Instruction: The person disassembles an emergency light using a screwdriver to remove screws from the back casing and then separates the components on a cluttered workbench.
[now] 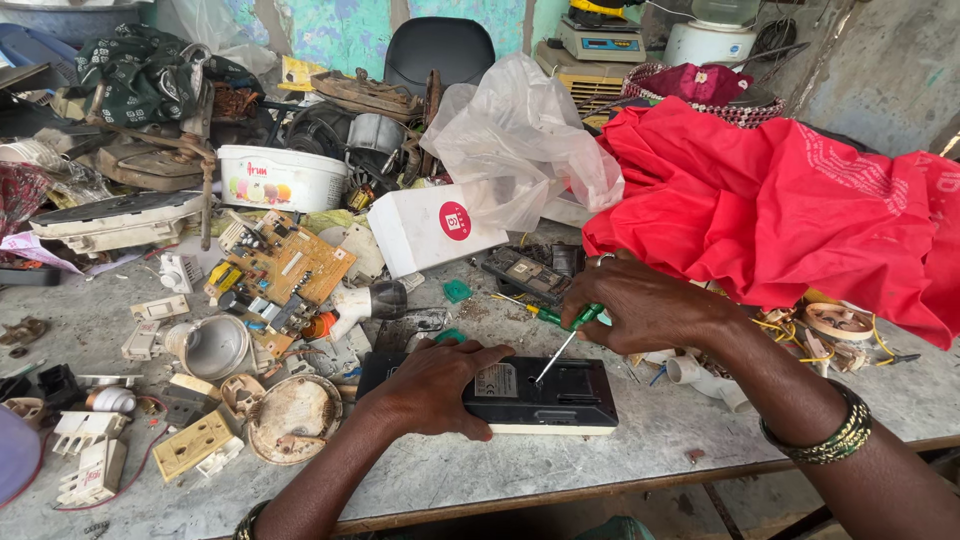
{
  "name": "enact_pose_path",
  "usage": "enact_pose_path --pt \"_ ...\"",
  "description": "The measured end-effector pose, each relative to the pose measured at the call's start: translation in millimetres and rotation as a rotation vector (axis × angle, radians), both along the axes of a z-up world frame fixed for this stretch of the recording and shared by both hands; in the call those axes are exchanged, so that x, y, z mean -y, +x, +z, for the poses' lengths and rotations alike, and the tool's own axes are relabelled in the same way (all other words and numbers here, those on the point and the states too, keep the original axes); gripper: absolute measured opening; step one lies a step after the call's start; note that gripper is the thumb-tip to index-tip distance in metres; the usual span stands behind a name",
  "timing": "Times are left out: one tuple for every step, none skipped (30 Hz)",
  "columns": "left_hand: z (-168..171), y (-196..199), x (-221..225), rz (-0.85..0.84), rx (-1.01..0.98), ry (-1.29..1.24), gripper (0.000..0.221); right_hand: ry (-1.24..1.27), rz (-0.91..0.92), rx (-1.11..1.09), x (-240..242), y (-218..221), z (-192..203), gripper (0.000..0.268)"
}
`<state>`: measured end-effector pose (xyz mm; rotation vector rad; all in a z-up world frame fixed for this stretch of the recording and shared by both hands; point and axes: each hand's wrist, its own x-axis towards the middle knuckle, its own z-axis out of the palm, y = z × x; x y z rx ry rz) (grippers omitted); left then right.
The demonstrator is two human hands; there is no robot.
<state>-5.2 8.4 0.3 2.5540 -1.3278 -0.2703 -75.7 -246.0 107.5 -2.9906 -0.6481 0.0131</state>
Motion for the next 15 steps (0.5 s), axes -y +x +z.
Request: enact_pose_path --pt "2 1 0 -0.007 -0.011 0.002 0.115 0.011 -0.034 -0.026 0 6 -1 0.023" --pt "2 1 -1 -0.013 -0.027 0.004 0.114 0.022 -0.066 -0.057 2 12 -2 0.027" --pt "3 0 -1 -0.010 -0.028 0.002 0.114 0.020 -0.063 -0.058 4 21 -3 0.027" --pt "2 0 -2 0.000 -0.021 -0.004 0.114 0.028 -0.119 -0.136 7 32 -6 0.029" --pt "3 0 -2 0.011 -0.014 -0.009 0.114 0.035 -0.174 -0.214 11 43 -10 0.032" --pt "3 1 -2 0.013 -0.010 -0.010 0.114 0.035 -0.171 -0.210 16 55 -13 0.032" --pt "3 0 -2 -0.016 0.023 -0.038 0.113 0.101 -0.089 -0.247 22 67 -17 0.035" --pt "2 0 -2 -0.044 0.056 -0.066 0.112 0.166 -0.004 -0.286 28 78 -22 0.038" --pt "2 2 -3 -0.040 0.058 -0.066 0.112 0.165 0.000 -0.284 34 87 -27 0.038" --pt "1 3 -3 -0.045 0.061 -0.069 0.111 0.201 -0.001 -0.357 39 95 -33 0.040" --pt "0 4 -3 -0.049 0.064 -0.072 0.110 0.236 -0.002 -0.431 44 102 -39 0.041" --pt "-1 4 -3 -0.047 0.065 -0.072 0.110 0.235 0.000 -0.430 50 106 -45 0.041" --pt "-2 4 -3 -0.050 0.057 -0.087 0.110 0.303 0.014 -0.461 54 107 -51 0.041" --pt "-2 5 -3 -0.055 0.053 -0.100 0.110 0.372 0.027 -0.488 57 108 -54 0.041" --pt "-1 7 -2 -0.055 0.058 -0.100 0.110 0.373 0.028 -0.483 59 110 -56 0.041"
